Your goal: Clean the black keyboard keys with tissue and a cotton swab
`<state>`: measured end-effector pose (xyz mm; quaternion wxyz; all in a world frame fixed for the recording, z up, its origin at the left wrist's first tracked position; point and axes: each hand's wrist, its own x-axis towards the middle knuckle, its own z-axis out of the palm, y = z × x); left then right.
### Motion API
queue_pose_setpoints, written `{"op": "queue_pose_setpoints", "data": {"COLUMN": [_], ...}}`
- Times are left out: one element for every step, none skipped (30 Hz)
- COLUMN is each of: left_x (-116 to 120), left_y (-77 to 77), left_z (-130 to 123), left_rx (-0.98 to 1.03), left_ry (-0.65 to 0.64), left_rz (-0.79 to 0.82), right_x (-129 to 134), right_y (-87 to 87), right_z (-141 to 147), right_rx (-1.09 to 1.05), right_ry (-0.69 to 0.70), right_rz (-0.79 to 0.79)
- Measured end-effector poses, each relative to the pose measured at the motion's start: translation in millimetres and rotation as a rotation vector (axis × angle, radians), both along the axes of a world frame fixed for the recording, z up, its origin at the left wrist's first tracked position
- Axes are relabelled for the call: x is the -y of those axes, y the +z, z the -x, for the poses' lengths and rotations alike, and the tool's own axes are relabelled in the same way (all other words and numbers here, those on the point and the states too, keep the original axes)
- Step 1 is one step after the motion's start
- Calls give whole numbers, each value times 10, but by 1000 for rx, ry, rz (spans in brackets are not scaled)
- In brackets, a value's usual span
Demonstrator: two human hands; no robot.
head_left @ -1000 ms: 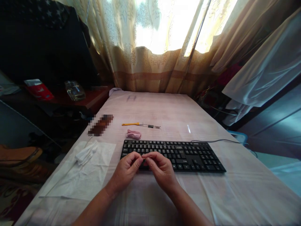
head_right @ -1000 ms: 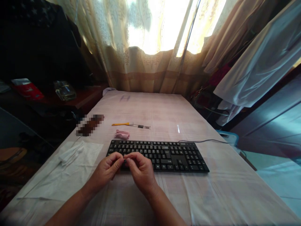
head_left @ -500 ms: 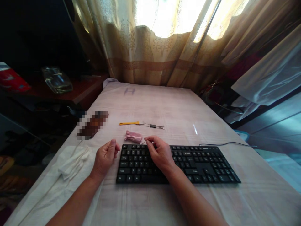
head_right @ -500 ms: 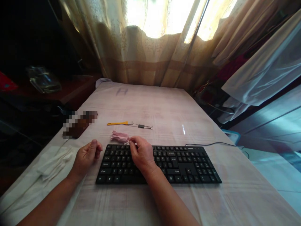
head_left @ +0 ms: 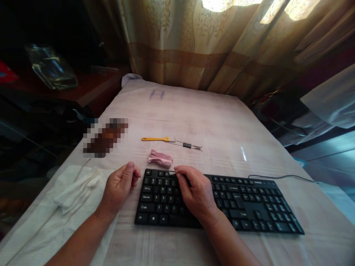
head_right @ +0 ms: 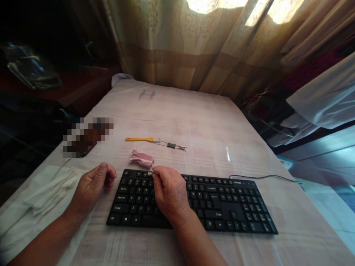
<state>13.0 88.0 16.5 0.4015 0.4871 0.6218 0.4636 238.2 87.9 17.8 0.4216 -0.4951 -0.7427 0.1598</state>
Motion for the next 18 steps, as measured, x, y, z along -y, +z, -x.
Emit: {"op": "queue_pose_setpoints", "data": {"left_x": [1, 2, 3, 3, 4, 6, 7, 9, 11, 13, 15, 17, 19, 21, 23, 25, 27, 28], "left_y": [10, 21, 31, 39, 44, 45, 43, 38, 31, 24, 19, 15, 15, 16, 20, 25, 30, 33], "left_z": [-2, -5, -8, -10, -12, -12, -10, -8, -5, -1, 2, 5, 7, 9, 10, 11, 13, 15], "left_rx": [-4, -10, -16, -22, -29, -37, -45, -54, -60, -65, -67, -68, -69, -71, -73, -75, -78, -80], "left_ry": [0, -2, -4, -4, -7, -12, -20, -29, -38, -48, -55, -57, -59, -59, -60, -61, -65, -70], "left_rz": [1, 3, 7, 9, 9, 8, 7, 6, 4, 3, -1, -8, -13, -18, -21, -24, -25, -27], "right_x": [5, 10, 14, 17, 20, 24, 27, 31, 35, 39, 43, 46, 49, 51, 52, 52, 53, 53], "right_y": [1, 3, 5, 8, 10, 11, 11, 11, 10, 10, 10, 12, 14, 18, 24, 30, 36, 42], "right_z": [-1, -3, -6, -8, -11, -14, -17, -19, -21, -24, -26, -27, -29, -30, -30, -29, -28, -26], "right_rx": [8, 18, 31, 44, 56, 65, 70, 74, 78, 83, 90, 99, 105, 110, 114, 117, 120, 123], "right_ry": [3, 5, 7, 10, 12, 14, 17, 20, 23, 26, 28, 31, 33, 39, 45, 53, 58, 63], "right_rz": [-6, -13, -18, -22, -31, -45, -60, -75, -90, -102, -110, -115, -120, -126, -130, -132, -135, -137]}}
